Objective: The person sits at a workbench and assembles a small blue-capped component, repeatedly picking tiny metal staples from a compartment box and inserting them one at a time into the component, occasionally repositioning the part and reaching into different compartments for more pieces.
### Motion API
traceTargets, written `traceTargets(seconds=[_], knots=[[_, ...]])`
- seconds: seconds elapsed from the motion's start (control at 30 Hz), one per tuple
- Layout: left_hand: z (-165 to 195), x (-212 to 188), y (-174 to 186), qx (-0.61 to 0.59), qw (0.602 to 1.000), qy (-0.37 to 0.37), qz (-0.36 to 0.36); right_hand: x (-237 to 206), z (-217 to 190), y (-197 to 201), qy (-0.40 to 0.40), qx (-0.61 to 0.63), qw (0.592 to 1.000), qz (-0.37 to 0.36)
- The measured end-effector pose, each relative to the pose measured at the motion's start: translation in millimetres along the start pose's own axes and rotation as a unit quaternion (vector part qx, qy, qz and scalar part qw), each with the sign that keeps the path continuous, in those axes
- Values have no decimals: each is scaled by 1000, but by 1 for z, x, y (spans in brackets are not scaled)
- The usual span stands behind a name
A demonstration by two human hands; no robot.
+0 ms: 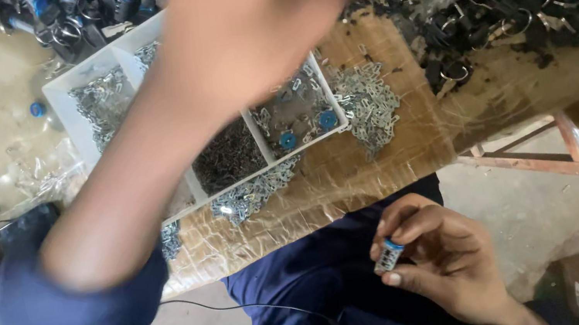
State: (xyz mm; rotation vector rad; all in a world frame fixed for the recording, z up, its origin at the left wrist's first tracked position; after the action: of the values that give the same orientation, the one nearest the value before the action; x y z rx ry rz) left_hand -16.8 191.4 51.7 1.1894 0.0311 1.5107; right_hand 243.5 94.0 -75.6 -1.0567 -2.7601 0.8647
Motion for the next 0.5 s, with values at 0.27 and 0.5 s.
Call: traceTargets(seconds=[0.27,0.5], knots=[[109,-103,41,-2,937,330,-117,-9,-12,46,0,-31,992,120],[128,-81,-44,-88,971,223,-6,-2,-75,80,148,-59,982,99]])
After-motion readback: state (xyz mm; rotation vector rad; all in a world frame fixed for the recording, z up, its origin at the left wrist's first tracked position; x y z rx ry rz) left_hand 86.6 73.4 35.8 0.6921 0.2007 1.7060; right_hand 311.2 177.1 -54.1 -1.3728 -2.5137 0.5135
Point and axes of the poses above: each hand's wrist, its own x-axis towards the middle knuckle, its own y-axis out of the back of the hand, z = x × y, the point moved 7 cm from there along x, towards the middle knuckle, and after that the axes turned 1 degree about -y, right-handed, at the moved point
